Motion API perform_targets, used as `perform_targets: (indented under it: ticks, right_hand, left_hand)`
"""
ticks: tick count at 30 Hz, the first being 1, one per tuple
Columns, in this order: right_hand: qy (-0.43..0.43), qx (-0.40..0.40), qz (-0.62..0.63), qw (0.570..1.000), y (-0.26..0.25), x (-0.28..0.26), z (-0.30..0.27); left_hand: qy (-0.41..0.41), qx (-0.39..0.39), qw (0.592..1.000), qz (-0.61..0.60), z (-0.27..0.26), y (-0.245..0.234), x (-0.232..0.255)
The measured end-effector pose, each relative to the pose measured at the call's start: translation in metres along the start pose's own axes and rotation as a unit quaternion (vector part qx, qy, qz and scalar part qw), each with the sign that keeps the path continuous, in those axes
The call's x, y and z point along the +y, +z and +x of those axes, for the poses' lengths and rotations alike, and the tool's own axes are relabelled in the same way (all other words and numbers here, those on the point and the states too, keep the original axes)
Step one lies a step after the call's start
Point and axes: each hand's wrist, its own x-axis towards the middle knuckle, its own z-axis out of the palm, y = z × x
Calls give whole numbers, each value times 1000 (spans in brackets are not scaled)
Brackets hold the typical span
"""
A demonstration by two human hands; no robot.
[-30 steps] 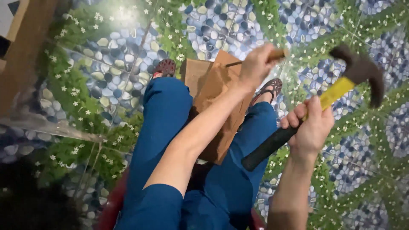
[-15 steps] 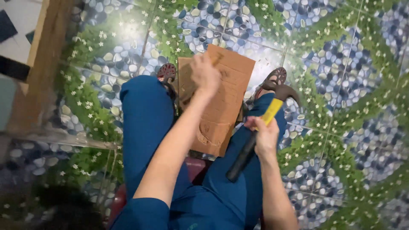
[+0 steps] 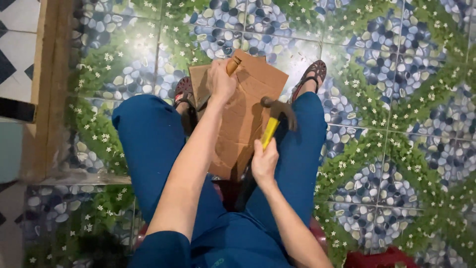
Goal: A person uses a hammer and a chisel to carve a decorative pattern into a wooden board while sitting on a small stool.
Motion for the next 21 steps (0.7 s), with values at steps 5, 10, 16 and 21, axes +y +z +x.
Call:
perform_targets:
  ticks: [5, 10, 16, 21]
  right_hand:
    - [57, -23, 150, 987, -30, -80, -28]
    - [65, 21, 247, 967, -50, -95, -18]
    - [74, 54, 332, 939, -79, -93, -23]
    - [79, 91, 371, 921, -118, -93, -29]
  left_hand:
    - [37, -53, 998, 26, -12, -8, 17]
    - [91, -55, 994, 27, -16, -15, 37]
    - [127, -63, 989, 45, -34, -19, 36]
    - [165, -76, 982, 57, -43, -26, 31]
